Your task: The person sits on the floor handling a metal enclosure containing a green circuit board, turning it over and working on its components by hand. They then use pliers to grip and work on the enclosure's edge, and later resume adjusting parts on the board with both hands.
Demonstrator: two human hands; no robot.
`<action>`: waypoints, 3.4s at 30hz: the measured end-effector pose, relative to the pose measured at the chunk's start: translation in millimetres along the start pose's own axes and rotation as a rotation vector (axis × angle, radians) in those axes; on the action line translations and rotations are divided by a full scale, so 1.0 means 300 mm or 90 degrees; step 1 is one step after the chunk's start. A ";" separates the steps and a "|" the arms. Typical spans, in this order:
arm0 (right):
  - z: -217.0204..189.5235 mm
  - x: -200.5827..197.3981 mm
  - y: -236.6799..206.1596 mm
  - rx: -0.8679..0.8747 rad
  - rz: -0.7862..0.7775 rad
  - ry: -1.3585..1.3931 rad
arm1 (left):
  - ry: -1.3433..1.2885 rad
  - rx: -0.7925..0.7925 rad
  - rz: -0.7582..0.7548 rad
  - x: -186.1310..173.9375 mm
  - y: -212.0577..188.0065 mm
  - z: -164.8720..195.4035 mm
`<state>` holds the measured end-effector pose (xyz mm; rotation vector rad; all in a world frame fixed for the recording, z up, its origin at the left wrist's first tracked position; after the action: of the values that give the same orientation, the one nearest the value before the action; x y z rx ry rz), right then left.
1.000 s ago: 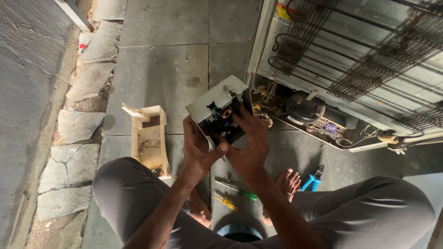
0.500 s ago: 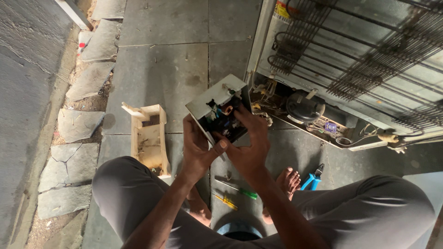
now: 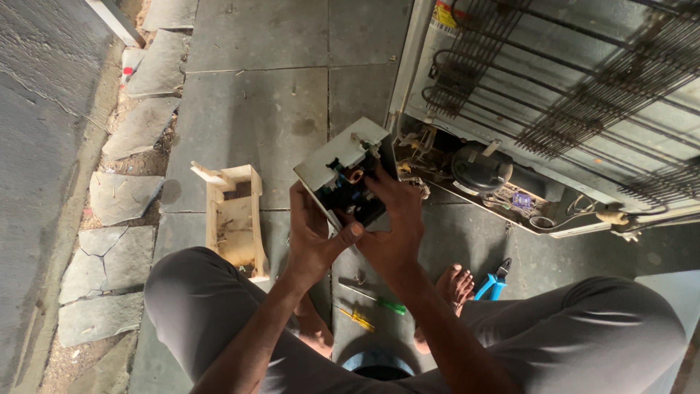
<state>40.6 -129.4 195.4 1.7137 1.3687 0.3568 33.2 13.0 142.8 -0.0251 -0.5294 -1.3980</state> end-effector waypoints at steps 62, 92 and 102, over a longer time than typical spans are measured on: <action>0.390 0.112 -0.087 0.472 -0.135 0.434 | 0.191 -0.006 0.018 0.034 -0.020 0.001; 0.383 0.121 -0.121 0.457 -0.159 0.456 | 0.193 0.029 -0.036 0.049 -0.041 0.043; 0.398 0.106 -0.158 0.571 -0.115 0.510 | 0.206 0.018 -0.078 0.069 -0.050 0.061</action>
<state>103.9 -155.7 82.1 2.2297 2.5222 0.3683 14.6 -3.2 162.2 0.2562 -0.2831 -1.4780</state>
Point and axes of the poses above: each hand's wrist, its own y-axis towards the middle knuckle, its own x-axis out of the palm, z = x × y, the point moved 9 cm from there along y, towards the middle knuckle, and after that the axes turned 4 degrees about z, right-handed, at the moved point
